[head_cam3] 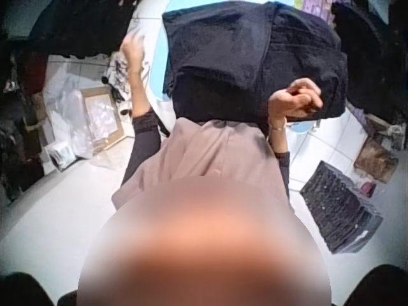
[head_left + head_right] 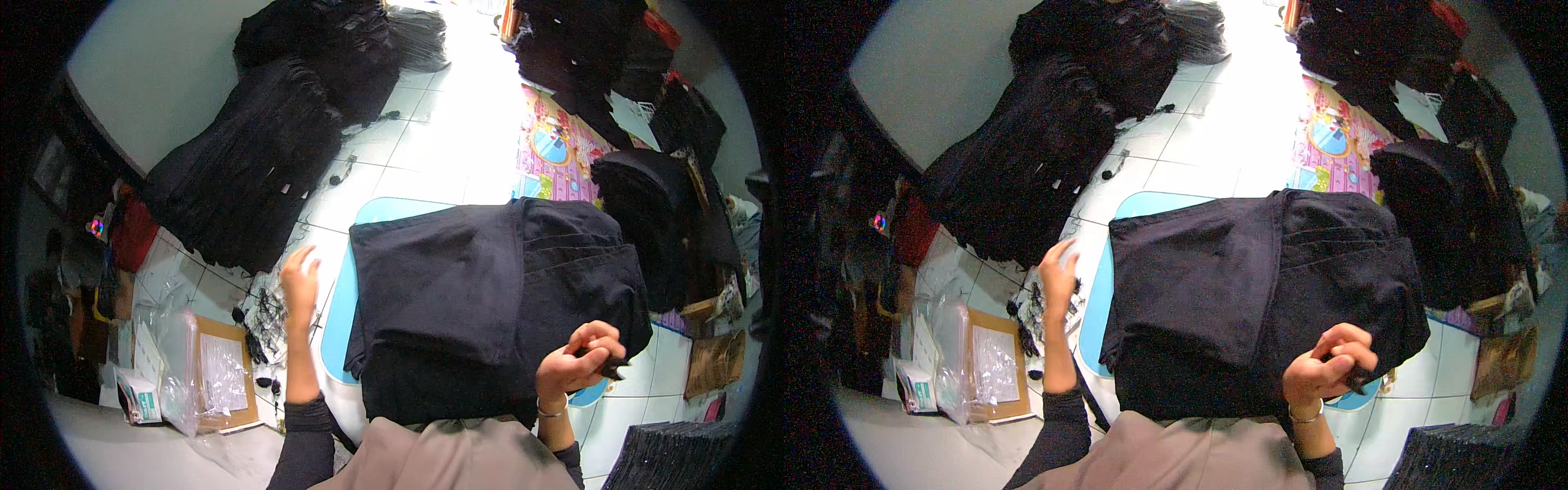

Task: The person sits on the floor and uses small scissors to trim loose threads and excess fabric from a black garment laid on a blue cutting board. They repeatedly cut small sections along seams and edges, then fold and reposition the garment to access different areas.

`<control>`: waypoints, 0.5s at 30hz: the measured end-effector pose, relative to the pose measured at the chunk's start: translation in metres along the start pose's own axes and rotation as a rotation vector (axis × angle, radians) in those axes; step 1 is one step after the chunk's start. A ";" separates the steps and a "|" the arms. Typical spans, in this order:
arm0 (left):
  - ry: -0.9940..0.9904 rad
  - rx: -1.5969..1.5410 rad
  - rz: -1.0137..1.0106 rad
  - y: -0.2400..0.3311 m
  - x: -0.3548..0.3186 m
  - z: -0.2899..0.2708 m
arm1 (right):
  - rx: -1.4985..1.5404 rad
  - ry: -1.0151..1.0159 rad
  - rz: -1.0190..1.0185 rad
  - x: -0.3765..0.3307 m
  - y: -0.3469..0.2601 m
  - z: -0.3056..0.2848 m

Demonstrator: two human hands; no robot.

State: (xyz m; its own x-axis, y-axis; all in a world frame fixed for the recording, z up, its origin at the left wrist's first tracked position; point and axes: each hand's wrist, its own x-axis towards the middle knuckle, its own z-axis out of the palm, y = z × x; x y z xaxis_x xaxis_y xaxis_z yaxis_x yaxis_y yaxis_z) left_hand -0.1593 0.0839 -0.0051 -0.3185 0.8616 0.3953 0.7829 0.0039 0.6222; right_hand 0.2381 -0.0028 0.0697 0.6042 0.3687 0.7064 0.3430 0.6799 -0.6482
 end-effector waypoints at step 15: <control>0.369 -0.673 -0.485 -0.036 0.066 0.100 | -0.351 -1.170 0.043 -0.033 0.098 0.152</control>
State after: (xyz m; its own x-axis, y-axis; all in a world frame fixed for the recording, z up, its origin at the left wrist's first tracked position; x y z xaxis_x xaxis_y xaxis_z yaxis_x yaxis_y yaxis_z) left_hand -0.1551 0.1913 -0.0695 -0.7735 0.6247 0.1068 0.0774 -0.0741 0.9942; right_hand 0.1425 0.1474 0.0262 -0.3300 0.8575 0.3947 0.6238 0.5119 -0.5907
